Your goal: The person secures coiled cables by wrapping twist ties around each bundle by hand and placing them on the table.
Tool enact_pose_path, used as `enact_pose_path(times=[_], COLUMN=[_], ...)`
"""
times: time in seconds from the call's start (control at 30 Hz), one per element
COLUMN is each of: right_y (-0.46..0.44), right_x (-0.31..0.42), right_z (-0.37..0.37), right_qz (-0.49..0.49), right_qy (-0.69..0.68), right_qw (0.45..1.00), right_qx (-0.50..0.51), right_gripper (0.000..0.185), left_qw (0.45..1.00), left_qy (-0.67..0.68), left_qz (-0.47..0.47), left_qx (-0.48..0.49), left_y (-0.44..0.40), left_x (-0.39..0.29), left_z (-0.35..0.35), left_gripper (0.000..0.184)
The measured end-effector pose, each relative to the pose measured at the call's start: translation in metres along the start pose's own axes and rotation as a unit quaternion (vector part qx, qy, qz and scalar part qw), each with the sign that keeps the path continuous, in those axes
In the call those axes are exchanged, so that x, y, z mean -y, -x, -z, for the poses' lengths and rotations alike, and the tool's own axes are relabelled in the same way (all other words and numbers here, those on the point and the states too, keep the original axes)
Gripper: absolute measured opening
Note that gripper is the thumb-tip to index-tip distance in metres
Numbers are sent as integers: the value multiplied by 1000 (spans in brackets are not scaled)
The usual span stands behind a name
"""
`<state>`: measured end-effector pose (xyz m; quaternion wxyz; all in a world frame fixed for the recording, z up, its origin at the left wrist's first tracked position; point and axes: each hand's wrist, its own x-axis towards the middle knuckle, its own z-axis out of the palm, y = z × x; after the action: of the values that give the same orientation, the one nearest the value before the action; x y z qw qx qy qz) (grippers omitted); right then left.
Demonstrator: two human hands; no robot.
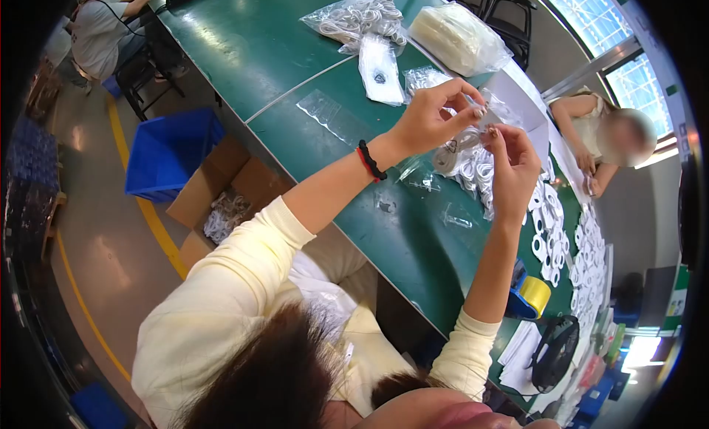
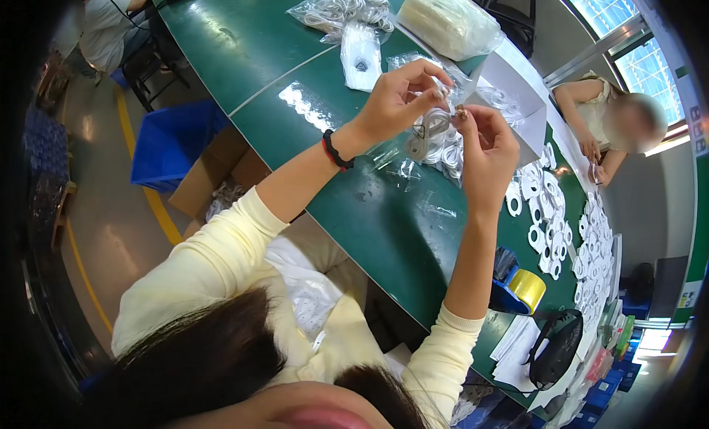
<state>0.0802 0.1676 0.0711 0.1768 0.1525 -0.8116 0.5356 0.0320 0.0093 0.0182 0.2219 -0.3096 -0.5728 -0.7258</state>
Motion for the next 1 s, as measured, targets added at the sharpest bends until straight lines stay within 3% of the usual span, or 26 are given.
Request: enact_pose_path(times=[0.07,0.2,0.27,0.47,0.53,1.0], right_y=[-2,-6,-7,-9,-10,-10], right_x=[-2,-2,-3,-3,-5,-10], right_z=[7,17,20,23,25,36], right_qz=[3,-7,-7,-2,9,23], right_qy=[-7,-20,-26,-67,-86,-174], right_qw=[1000,999,999,997,994,979], right_qx=[3,29,34,45,61,104], right_gripper=[14,14,13,15,21,17], left_qw=[998,997,995,985,984,959], left_qy=[-40,-32,27,105,118,235], left_qz=[13,9,64,115,110,104], left_qx=[54,70,78,73,81,118], left_y=[-1,0,0,-1,-2,-4], left_x=[-9,-4,-6,-3,-2,-1], left_z=[3,4,4,4,3,6], left_gripper=[19,19,15,13,14,12])
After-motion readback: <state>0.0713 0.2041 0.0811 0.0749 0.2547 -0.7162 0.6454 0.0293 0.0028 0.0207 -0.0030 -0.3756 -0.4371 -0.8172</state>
